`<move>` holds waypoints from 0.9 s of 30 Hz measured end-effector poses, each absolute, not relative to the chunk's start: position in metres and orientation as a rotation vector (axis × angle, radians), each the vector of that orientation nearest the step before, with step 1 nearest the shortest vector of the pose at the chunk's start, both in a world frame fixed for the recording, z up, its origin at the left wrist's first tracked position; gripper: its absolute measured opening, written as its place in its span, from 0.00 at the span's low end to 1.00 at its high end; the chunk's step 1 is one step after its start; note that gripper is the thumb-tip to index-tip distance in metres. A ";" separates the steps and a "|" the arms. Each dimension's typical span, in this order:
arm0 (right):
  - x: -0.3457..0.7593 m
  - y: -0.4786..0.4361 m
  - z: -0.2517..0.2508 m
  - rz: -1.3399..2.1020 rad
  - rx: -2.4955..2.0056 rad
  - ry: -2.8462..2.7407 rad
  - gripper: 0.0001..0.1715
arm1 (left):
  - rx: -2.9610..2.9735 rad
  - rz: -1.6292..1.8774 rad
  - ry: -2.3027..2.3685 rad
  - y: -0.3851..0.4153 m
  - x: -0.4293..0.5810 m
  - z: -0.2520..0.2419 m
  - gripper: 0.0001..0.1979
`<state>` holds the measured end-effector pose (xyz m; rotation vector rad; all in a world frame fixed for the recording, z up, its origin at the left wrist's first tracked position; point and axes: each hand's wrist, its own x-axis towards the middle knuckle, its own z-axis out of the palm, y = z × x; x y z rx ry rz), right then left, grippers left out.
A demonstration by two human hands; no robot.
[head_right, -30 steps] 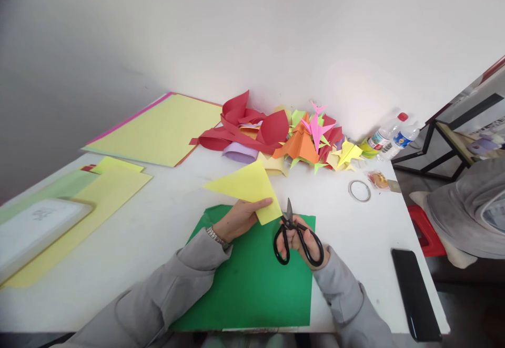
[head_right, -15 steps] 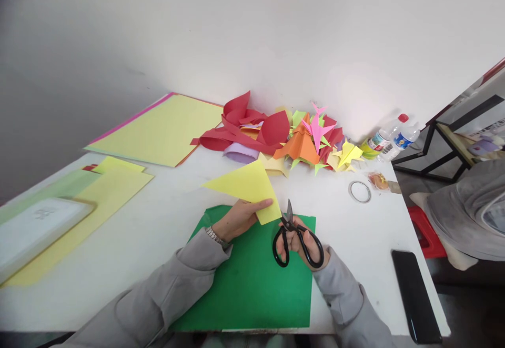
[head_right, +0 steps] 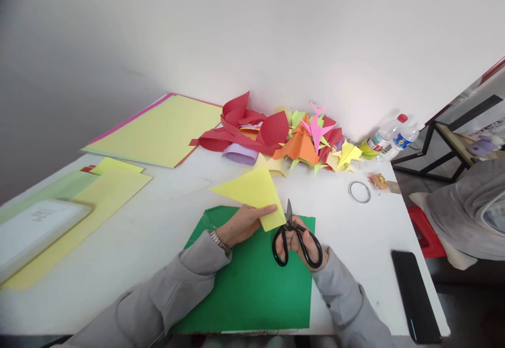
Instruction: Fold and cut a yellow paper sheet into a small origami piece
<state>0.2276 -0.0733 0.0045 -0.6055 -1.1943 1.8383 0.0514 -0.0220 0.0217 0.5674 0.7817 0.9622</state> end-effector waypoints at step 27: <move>0.229 -0.073 0.010 1.822 -0.569 -1.182 0.37 | 0.553 1.014 0.787 -0.018 0.048 0.020 0.22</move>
